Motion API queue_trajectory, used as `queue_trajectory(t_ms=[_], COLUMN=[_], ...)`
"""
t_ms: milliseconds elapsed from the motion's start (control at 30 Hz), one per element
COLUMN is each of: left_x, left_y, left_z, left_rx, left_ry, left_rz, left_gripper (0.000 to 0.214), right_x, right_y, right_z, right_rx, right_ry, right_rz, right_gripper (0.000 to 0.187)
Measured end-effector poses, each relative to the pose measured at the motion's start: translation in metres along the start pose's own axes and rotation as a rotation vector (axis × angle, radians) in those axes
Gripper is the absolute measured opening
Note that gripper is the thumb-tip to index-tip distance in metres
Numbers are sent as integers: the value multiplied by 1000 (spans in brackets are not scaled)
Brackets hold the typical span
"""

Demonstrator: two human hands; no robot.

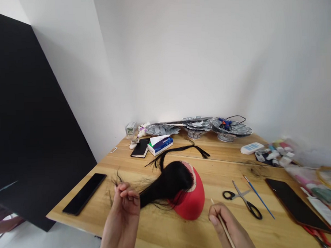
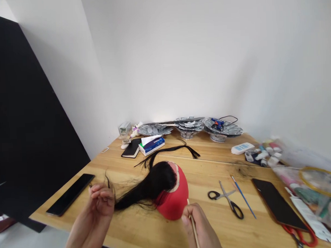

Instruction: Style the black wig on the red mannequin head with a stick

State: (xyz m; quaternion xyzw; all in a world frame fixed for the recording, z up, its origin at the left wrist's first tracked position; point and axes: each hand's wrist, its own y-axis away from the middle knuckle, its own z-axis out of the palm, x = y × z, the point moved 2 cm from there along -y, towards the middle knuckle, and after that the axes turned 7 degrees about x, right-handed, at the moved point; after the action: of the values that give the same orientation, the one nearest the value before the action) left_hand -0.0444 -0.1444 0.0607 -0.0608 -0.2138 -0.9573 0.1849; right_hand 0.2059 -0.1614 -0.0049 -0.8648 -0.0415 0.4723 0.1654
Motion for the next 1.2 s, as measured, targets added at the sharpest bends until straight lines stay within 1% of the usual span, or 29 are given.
queue_trajectory(t_ms=[133, 267, 400, 500, 567, 700, 800, 900, 967, 1100, 1200], left_x=[29, 48, 56, 58, 58, 54, 47, 35, 26, 7, -4], left_y=[-2, -10, -20, -28, -35, -56, -72, -85, -91, -104, -112], left_z=[11, 15, 18, 24, 29, 37, 43, 49, 52, 58, 59], left_rx=[-8, -12, 6, 19, 31, 70, 51, 42, 59, 73, 81], left_ry=[38, 76, 81, 73, 66, 53, 12, -39, -58, -96, -117], left_rz=[83, 136, 144, 133, 123, 104, 105, 99, 98, 102, 112], left_gripper=[48, 43, 42, 42, 41, 43, 46, 44, 42, 39, 37], right_x=[-10, -15, -9, 2, 9, 19, 21, 28, 37, 65, 83], right_y=[-17, -32, -48, -61, -69, -89, -104, -114, -119, -129, -136], right_z=[-4, 1, 4, 5, 5, 2, -2, -4, -3, 1, 5], right_rx=[-66, -65, -25, 15, 40, 83, 104, 107, 106, 132, 147], right_ry=[4, 19, -1, -42, -74, -128, -161, -188, -198, -203, -189], right_rz=[-51, -94, -111, -78, -43, 36, 76, 122, 153, 193, 207], right_gripper=[23, 23, 23, 17, 17, 25, 30, 37, 39, 44, 42])
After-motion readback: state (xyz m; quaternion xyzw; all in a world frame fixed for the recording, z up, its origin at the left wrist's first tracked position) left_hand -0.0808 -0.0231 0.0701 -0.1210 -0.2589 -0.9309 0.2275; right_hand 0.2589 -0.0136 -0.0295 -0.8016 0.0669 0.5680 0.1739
